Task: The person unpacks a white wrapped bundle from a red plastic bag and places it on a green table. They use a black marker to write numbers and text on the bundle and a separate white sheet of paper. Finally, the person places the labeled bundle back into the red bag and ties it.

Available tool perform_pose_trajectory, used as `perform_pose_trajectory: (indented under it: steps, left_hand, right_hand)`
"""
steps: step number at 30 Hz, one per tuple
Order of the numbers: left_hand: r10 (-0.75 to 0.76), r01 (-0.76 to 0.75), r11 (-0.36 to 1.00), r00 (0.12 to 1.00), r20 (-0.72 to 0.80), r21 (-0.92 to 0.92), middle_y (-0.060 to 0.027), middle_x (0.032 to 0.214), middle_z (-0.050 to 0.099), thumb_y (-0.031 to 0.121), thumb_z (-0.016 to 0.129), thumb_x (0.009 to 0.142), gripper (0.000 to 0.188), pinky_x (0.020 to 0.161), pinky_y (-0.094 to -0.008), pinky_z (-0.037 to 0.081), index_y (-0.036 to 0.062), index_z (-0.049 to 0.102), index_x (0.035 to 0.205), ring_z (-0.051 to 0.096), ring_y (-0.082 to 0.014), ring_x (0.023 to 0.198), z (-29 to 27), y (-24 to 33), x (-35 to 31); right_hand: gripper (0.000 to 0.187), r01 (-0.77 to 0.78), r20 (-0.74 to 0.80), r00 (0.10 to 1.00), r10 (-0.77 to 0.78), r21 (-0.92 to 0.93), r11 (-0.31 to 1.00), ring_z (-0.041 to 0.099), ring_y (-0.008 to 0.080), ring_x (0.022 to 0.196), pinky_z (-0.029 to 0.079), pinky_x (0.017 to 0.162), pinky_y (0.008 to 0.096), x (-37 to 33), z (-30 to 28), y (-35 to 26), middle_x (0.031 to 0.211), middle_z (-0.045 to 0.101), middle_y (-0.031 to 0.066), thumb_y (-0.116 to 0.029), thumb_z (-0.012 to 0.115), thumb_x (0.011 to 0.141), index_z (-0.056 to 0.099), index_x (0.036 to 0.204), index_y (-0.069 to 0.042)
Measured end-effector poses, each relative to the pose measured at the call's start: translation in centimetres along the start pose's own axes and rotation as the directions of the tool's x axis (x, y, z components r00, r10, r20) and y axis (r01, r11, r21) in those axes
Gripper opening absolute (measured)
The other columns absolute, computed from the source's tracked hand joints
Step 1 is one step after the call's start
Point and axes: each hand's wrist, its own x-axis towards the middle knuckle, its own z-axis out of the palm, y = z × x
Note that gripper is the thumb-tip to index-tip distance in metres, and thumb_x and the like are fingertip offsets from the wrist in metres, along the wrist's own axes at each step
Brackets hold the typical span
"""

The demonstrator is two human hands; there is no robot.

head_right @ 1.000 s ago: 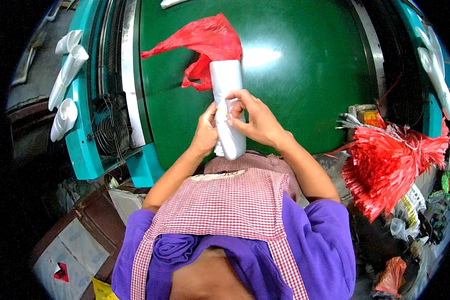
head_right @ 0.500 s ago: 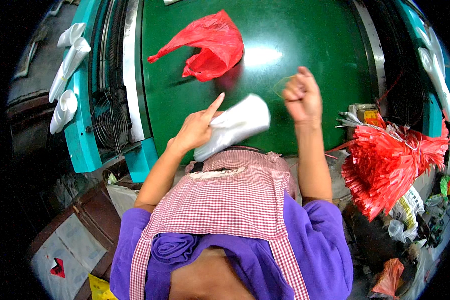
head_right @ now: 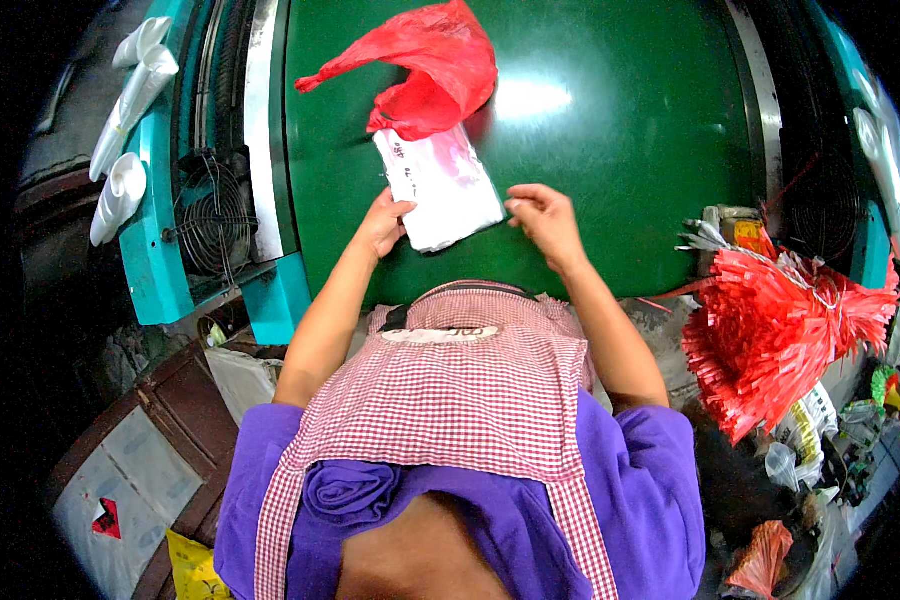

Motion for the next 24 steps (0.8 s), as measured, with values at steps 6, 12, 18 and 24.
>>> perform_pose_trajectory:
  steps: [6,12,18,24]
  left_hand:
    - [-0.145,0.144,0.984,0.989,-0.006,-0.107,-0.0113,0.126,0.057,0.014,0.046,0.098,0.036,0.091,-0.0453,0.050,0.0072,0.045,0.133,0.059,-0.0271,0.109,0.8,-2.0,-3.4]
    - [-0.068,0.065,0.992,0.997,-0.025,-0.107,-0.0138,0.126,0.056,0.015,0.048,0.097,0.041,0.088,-0.0381,0.050,0.0025,0.042,0.136,0.062,-0.0263,0.104,1.2,-3.4,-4.6]
    - [0.065,-0.079,0.995,0.977,-0.204,-0.064,-0.0114,0.119,0.058,0.019,0.055,0.094,0.041,0.086,-0.0352,0.050,0.0021,0.044,0.130,0.062,-0.0199,0.099,1.6,-5.2,-5.6]
    - [0.092,-0.123,0.978,0.979,-0.180,-0.167,-0.0017,0.103,0.063,0.026,0.064,0.091,0.028,0.075,-0.0268,0.048,0.0094,0.056,0.111,0.060,-0.0113,0.090,3.2,-4.5,-6.4]
  right_hand:
    - [0.041,0.240,0.143,0.970,-0.195,-0.478,0.845,0.066,0.0202,0.078,0.052,0.072,0.0307,1.7,3.7,3.2,0.098,0.068,0.0145,-0.023,0.069,0.083,0.062,0.115,0.002]
    - [0.057,0.384,0.313,0.883,-0.351,-0.911,0.152,0.061,0.0325,0.094,0.053,0.077,0.0408,2.2,8.2,2.7,0.098,0.062,0.0185,-0.041,0.076,0.071,0.060,0.107,0.000]
    - [0.035,0.414,0.375,0.907,-0.191,-0.879,0.238,0.062,0.0347,0.093,0.052,0.078,0.0448,3.7,8.0,4.2,0.097,0.063,0.0185,-0.031,0.070,0.076,0.062,0.094,-0.001]
    - [0.050,0.399,0.437,0.900,-0.010,-0.812,0.426,0.064,0.0326,0.091,0.051,0.080,0.0407,1.8,8.7,3.2,0.098,0.066,0.0163,-0.040,0.070,0.077,0.065,0.113,-0.005]
